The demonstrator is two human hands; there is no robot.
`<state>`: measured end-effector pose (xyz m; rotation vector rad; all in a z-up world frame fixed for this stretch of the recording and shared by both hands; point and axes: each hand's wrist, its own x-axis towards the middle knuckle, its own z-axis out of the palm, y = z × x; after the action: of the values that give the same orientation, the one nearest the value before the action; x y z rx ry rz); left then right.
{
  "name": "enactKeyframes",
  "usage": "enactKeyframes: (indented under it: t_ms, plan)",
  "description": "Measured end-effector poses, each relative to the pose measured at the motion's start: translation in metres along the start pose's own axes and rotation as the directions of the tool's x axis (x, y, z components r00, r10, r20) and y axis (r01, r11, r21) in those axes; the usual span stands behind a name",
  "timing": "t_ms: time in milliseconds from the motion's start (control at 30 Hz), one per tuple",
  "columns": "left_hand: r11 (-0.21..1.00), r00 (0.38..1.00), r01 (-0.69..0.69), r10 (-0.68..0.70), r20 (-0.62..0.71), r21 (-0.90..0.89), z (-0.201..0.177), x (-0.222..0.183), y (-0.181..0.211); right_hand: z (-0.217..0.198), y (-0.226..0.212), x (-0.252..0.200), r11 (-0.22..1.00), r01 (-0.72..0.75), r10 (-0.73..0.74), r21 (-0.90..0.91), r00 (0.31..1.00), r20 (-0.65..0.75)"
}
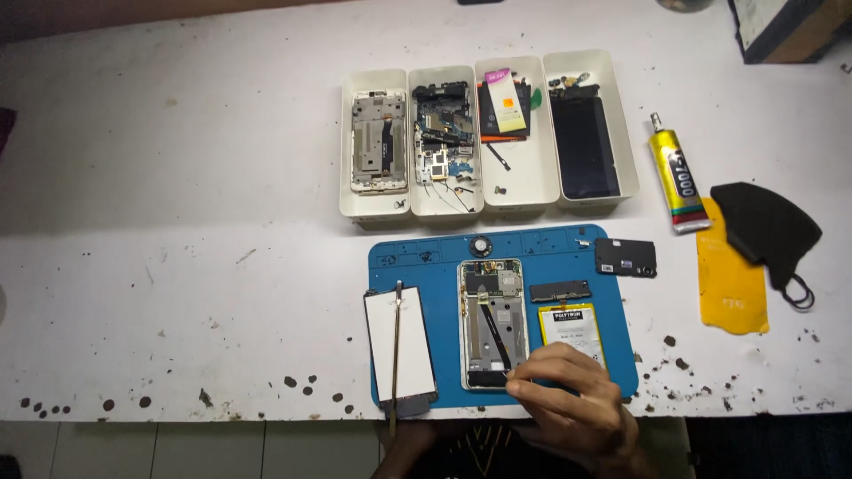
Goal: Repairing a smartphone by carefully connecting internal ribbon cables and components using a precision tool
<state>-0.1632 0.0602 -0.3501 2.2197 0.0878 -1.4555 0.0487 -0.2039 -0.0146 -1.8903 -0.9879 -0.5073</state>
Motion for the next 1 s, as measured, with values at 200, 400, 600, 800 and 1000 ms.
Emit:
enactKeyframes:
  t_ms: [200, 400, 600, 800, 1000]
  plan:
    - [0.977, 0.933, -0.215, 0.205, 0.294, 0.0, -0.273, -0.278, 0.182, -0.013, -0.006, 0.01, 0.998, -0.034, 0.032, 0.048, 0.999, 0.042]
    - [0.313, 0.251, -0.828, 0.949, -0.192, 0.466, -0.298, -0.282, 0.192, -0.042, -0.002, 0.038, 0.969, 0.178, -0.227, 0.172, 0.914, 0.336]
    - [0.362, 0.378, -0.372, 0.9, -0.216, 0.855, -0.279, -0.249, 0.196, -0.049, 0.02, 0.036, 0.937, 0.256, -0.339, 0.238, 0.837, 0.43]
    - [0.402, 0.313, -0.34, 0.901, -0.301, 0.85, -0.267, -0.238, 0.184, -0.051, 0.017, 0.045, 0.942, 0.234, -0.315, 0.241, 0.864, 0.392]
    - [0.365, 0.227, -0.341, 0.926, -0.301, 0.866, -0.253, -0.224, 0.174, -0.048, -0.003, 0.039, 0.966, 0.244, -0.258, 0.084, 0.916, 0.307]
